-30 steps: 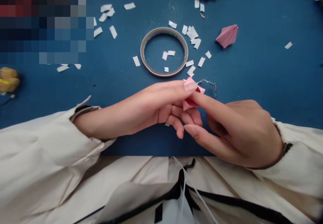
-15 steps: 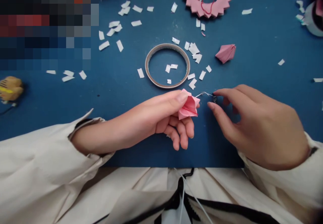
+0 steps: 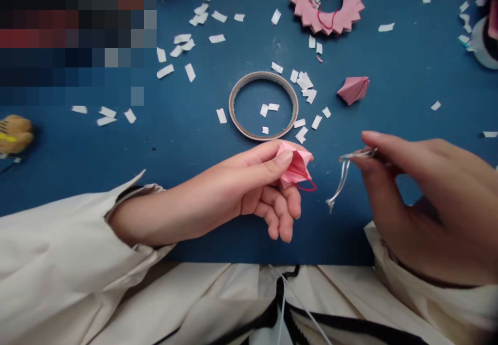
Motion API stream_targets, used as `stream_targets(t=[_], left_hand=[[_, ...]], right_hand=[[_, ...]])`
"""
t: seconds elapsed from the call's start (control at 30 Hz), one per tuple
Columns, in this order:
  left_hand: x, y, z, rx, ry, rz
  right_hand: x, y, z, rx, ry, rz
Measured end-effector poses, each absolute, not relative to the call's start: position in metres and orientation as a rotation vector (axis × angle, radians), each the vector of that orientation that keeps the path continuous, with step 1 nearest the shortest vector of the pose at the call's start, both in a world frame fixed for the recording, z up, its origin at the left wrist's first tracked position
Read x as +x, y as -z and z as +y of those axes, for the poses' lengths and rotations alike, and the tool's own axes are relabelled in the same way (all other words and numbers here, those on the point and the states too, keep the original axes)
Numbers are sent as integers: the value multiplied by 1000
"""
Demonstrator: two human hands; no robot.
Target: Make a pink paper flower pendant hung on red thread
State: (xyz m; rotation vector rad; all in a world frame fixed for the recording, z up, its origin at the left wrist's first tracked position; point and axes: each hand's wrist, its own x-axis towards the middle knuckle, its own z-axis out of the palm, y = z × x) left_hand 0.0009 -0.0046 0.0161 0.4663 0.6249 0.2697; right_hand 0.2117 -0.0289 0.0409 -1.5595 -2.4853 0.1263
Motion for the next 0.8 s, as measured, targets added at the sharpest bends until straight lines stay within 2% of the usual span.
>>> stream_targets(t=[0.1,0.3,0.47,0.63,0.8], left_hand=[[1,-16,-5,451,-292,607],[2,-14,-5,456,-306,635],[3,-13,-5,451,-300,636],[2,-14,-5,465,-301,659],[1,-16,-7,494,-313,682]], right_hand=[[211,-40,-30,-1468,-97,-2514],[216,-35,-33,-955,217,-2569],[221,-41,-34,-1153,122,-2575],[220,-33,-23,-1501,460,-2459],[212,-24,-19,-1675,395,-2679]])
